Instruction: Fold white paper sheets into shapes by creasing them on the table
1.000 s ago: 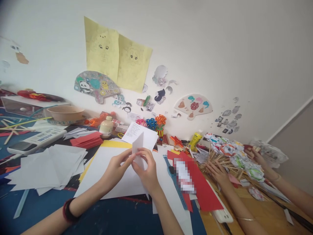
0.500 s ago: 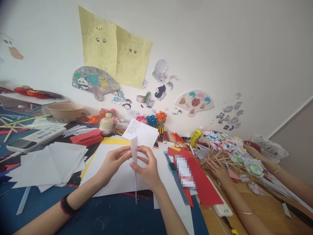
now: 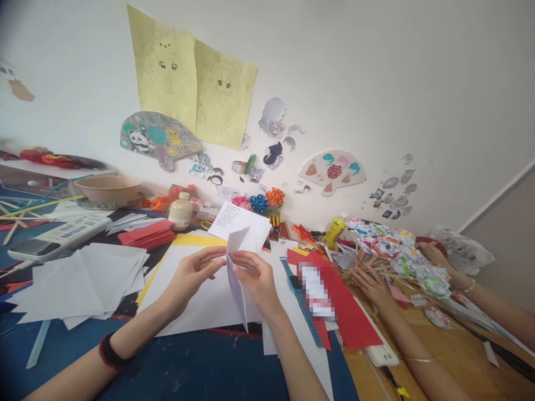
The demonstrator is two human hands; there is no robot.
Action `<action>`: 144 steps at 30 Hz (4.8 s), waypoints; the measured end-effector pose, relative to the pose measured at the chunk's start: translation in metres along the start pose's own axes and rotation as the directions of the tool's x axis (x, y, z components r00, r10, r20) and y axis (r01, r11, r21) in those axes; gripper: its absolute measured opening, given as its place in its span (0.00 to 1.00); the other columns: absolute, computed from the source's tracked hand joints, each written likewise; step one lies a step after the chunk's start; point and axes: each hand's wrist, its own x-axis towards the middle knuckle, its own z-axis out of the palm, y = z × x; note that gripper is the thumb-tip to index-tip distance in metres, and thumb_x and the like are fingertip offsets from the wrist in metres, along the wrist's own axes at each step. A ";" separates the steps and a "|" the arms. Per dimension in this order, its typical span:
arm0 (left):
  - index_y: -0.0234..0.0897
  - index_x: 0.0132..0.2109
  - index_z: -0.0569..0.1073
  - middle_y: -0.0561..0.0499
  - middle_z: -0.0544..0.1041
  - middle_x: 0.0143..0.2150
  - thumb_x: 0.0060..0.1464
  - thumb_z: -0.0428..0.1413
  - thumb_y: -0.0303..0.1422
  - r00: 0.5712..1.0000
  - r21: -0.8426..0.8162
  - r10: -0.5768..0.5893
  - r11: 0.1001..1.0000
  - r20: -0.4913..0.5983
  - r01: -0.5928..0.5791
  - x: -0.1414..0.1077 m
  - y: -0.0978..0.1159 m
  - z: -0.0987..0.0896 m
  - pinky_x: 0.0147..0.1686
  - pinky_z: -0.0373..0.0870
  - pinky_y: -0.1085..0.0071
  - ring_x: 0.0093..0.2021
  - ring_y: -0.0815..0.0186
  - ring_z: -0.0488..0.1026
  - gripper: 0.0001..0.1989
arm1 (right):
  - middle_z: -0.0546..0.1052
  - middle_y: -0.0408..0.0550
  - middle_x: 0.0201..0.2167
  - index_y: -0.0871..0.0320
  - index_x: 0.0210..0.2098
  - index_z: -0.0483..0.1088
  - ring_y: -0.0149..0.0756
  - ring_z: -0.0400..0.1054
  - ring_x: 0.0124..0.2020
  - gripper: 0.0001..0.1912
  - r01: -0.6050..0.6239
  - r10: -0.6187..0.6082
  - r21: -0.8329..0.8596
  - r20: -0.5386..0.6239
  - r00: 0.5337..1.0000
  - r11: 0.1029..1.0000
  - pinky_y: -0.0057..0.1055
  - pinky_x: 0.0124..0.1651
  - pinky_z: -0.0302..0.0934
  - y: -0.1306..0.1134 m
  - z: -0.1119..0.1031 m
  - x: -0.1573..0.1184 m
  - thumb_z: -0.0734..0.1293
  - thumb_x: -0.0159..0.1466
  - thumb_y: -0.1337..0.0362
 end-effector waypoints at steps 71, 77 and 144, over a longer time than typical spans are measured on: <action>0.39 0.58 0.66 0.44 0.74 0.53 0.57 0.50 0.50 0.998 0.100 0.004 0.995 -0.068 0.003 0.003 0.045 -0.058 0.35 0.69 0.71 0.43 0.60 0.74 0.27 | 0.78 0.50 0.24 0.62 0.29 0.77 0.44 0.71 0.32 0.20 -0.101 0.069 -0.225 -0.144 0.987 0.969 0.35 0.34 0.65 0.012 -0.047 0.006 0.74 0.50 0.49; 0.37 0.56 0.69 0.44 0.79 0.44 0.54 0.56 0.46 0.994 -0.160 -0.111 0.981 0.013 0.112 0.001 0.042 -0.063 0.30 0.69 0.72 0.34 0.61 0.76 0.27 | 0.77 0.51 0.25 0.63 0.29 0.75 0.40 0.70 0.28 0.23 -0.171 0.163 -0.075 -0.098 0.982 0.982 0.34 0.33 0.64 0.008 -0.036 0.005 0.73 0.50 0.46; 0.46 0.46 0.79 0.46 0.76 0.49 0.58 0.47 0.25 0.959 0.951 0.106 0.141 0.263 -0.277 0.017 -0.031 -0.092 0.42 0.62 0.59 0.49 0.54 0.66 0.18 | 0.42 0.53 0.69 0.63 0.68 0.46 0.49 0.35 0.69 0.43 0.195 0.194 -0.856 0.320 0.927 0.479 0.47 0.68 0.39 0.063 0.071 0.008 0.60 0.62 0.45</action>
